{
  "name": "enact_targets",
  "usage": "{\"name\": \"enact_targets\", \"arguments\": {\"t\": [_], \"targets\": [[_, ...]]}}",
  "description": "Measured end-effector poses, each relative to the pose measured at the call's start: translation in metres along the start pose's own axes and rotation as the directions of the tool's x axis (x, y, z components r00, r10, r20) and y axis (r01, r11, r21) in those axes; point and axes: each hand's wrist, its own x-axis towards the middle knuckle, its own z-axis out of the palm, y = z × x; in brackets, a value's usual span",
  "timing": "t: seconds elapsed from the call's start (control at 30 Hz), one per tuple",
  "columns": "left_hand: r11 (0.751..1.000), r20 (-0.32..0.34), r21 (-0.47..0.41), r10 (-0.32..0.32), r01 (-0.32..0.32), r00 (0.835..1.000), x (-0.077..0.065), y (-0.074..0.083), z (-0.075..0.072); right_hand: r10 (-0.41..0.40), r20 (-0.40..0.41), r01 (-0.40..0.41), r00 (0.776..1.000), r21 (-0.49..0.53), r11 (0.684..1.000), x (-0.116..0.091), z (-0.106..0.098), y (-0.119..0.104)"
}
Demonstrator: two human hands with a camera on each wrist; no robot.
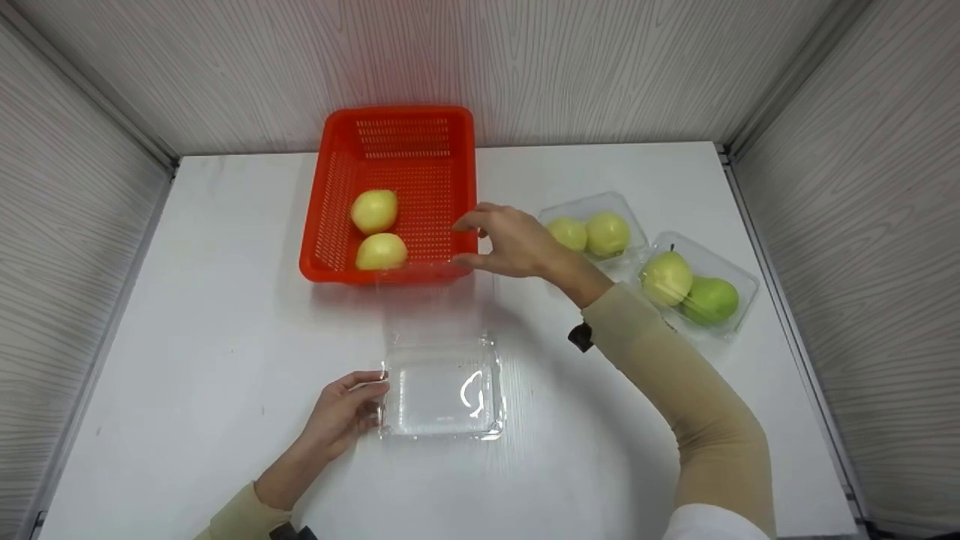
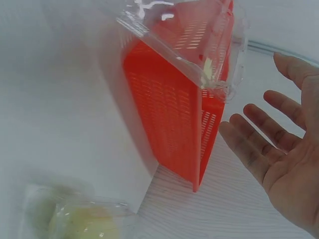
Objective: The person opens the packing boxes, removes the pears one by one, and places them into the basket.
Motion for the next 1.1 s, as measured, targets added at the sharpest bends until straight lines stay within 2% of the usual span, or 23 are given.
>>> {"name": "enact_targets", "arguments": {"t": [0.13, 0.27, 0.43, 0.5, 0.57, 0.67, 0.87, 1.0, 1.1], "targets": [[1.000, 0.006, -0.004, 0.001, -0.001, 1.000, 0.000, 0.000, 0.000, 0.017, -0.042, -0.014, 0.999, 0.054, 0.998, -0.016, 0.006, 0.013], [1.000, 0.015, 0.002, 0.010, -0.010, 1.000, -0.001, 0.000, -0.001, 0.086, -0.089, -0.072, 0.992, 0.154, 0.985, -0.030, 0.016, 0.023], [1.000, 0.013, 0.006, 0.012, -0.012, 1.000, 0.000, 0.000, -0.001, 0.179, -0.150, -0.130, 0.972, 0.291, 0.948, -0.045, 0.032, 0.033], [1.000, 0.010, 0.006, 0.010, -0.010, 1.000, 0.000, 0.000, 0.000, 0.210, -0.164, -0.140, 0.964, 0.356, 0.924, -0.050, 0.039, 0.036], [1.000, 0.006, 0.007, 0.007, -0.007, 1.000, 0.000, 0.000, 0.000, 0.242, -0.167, -0.150, 0.956, 0.431, 0.890, -0.054, 0.046, 0.039], [1.000, 0.004, 0.009, 0.006, -0.006, 1.000, 0.000, 0.000, 0.000, 0.291, -0.153, -0.165, 0.944, 0.546, 0.821, -0.060, 0.057, 0.043], [1.000, -0.002, 0.001, 0.011, -0.011, 1.000, -0.001, 0.000, 0.000, 0.380, -0.121, -0.172, 0.917, 0.739, 0.652, -0.072, 0.077, 0.047], [1.000, -0.002, -0.003, 0.007, -0.007, 1.000, -0.002, 0.001, 0.000, 0.419, -0.087, -0.180, 0.904, 0.812, 0.556, -0.080, 0.089, 0.046], [1.000, -0.009, 0.001, 0.004, -0.004, 1.000, -0.002, 0.001, 0.000, 0.430, -0.056, -0.190, 0.901, 0.841, 0.507, -0.086, 0.097, 0.044]]}}
